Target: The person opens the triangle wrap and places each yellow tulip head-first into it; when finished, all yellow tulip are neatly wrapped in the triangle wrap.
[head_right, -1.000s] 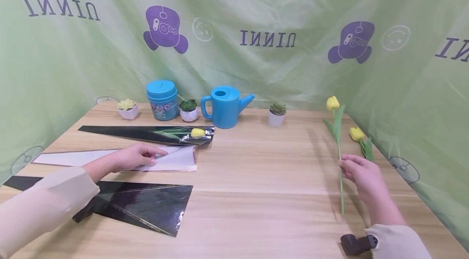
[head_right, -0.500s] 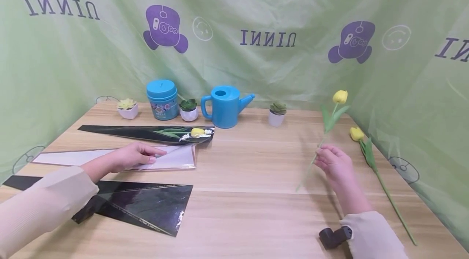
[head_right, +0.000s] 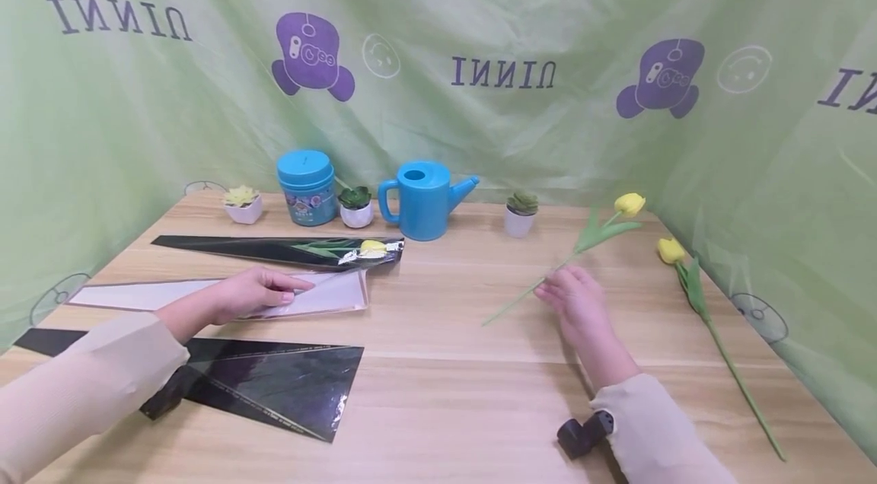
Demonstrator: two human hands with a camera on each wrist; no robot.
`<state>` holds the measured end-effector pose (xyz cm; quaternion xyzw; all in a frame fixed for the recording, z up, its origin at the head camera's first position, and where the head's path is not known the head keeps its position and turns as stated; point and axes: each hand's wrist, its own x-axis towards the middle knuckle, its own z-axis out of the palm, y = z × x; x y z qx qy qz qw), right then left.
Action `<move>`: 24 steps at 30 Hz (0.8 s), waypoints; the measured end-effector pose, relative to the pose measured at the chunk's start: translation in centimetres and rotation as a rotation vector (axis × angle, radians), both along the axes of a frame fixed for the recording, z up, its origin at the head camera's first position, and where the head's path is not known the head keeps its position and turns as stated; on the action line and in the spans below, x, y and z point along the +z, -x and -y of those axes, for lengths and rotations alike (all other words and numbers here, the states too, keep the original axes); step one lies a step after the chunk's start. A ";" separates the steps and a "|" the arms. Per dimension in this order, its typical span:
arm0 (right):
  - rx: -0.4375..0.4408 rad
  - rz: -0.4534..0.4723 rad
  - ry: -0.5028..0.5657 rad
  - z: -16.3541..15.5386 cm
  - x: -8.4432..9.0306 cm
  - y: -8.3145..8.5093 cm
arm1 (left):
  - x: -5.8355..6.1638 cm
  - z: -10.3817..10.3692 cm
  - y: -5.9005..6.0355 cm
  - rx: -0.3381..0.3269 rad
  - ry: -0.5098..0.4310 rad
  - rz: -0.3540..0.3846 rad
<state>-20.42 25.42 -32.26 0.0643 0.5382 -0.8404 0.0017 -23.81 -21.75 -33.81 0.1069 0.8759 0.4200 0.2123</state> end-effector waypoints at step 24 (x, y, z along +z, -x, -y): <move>-0.010 0.010 -0.036 10.2 -1.6 3.2 | 0.3 -0.3 -0.3 0.022 -0.012 0.024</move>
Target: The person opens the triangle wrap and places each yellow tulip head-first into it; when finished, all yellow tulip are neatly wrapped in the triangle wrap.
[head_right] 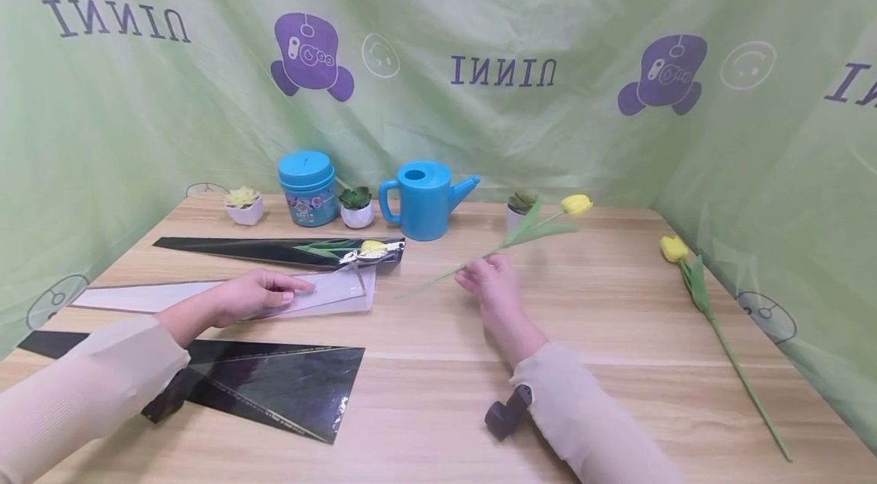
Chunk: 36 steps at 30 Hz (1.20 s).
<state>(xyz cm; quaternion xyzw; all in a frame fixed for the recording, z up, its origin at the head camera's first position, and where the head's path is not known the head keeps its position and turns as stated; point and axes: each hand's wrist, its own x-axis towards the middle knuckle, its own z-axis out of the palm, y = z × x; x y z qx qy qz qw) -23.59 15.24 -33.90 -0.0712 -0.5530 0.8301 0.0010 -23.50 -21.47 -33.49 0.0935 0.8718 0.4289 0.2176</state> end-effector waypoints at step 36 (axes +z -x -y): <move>0.014 0.008 -0.012 7.7 -2.1 -0.1 | -0.3 -0.2 0.2 0.047 0.020 0.021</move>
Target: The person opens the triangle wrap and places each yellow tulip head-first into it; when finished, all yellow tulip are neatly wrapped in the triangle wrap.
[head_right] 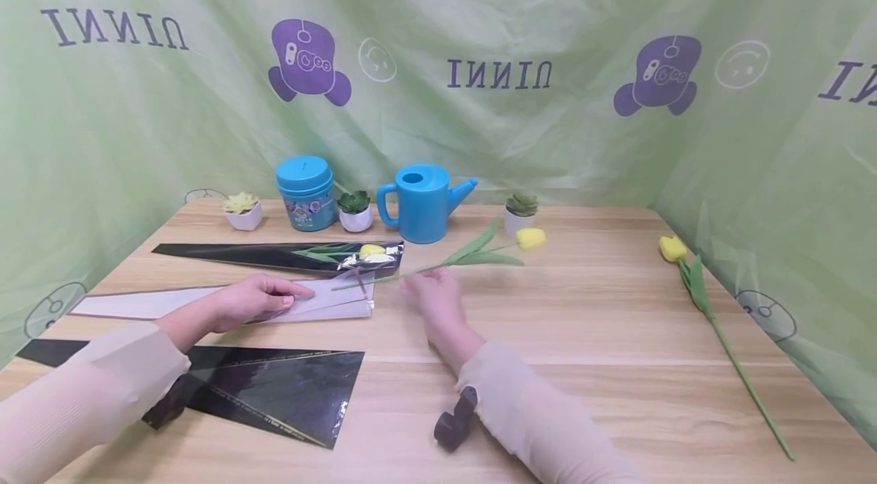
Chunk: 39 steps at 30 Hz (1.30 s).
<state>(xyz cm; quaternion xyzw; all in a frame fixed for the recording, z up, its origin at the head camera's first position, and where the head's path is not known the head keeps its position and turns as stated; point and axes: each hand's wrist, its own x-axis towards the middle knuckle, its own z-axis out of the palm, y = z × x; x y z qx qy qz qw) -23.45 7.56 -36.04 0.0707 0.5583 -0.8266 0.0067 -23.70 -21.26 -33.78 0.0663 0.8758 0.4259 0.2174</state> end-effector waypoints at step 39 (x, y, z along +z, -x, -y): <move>0.321 -0.037 -0.270 -2.1 3.1 -0.2 | 0.1 0.1 0.2 -0.022 0.005 -0.012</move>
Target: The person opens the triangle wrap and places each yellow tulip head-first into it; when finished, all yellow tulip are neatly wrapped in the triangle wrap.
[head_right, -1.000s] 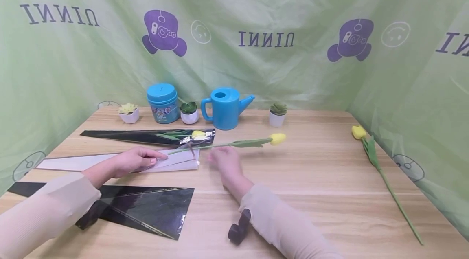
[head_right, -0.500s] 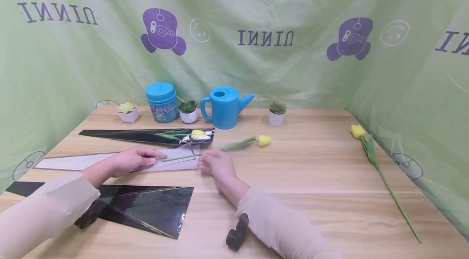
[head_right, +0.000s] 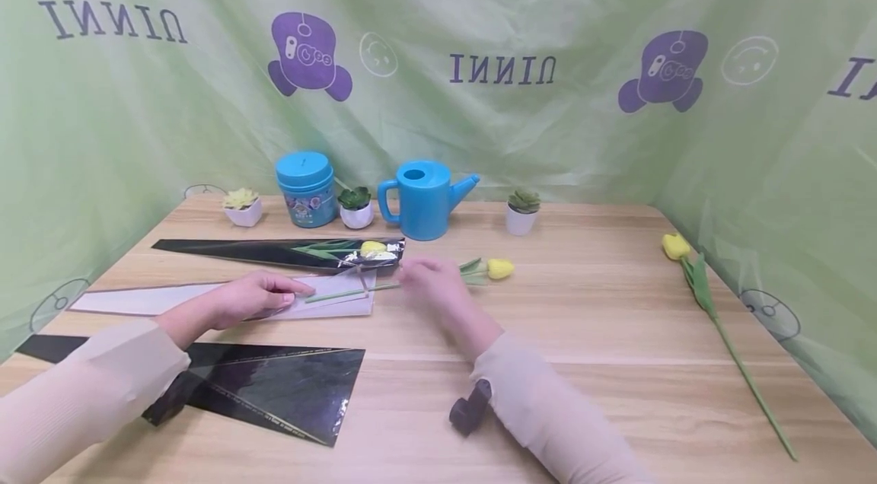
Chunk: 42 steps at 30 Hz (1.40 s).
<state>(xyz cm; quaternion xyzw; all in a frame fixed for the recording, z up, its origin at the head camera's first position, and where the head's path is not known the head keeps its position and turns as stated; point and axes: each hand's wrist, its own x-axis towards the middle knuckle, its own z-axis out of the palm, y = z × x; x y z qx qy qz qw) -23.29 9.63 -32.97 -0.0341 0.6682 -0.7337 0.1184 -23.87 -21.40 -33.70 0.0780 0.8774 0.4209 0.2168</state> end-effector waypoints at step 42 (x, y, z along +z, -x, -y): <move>0.559 -0.604 -1.042 -9.7 -0.3 6.1 | 0.1 -0.1 -0.2 -0.006 -0.016 0.008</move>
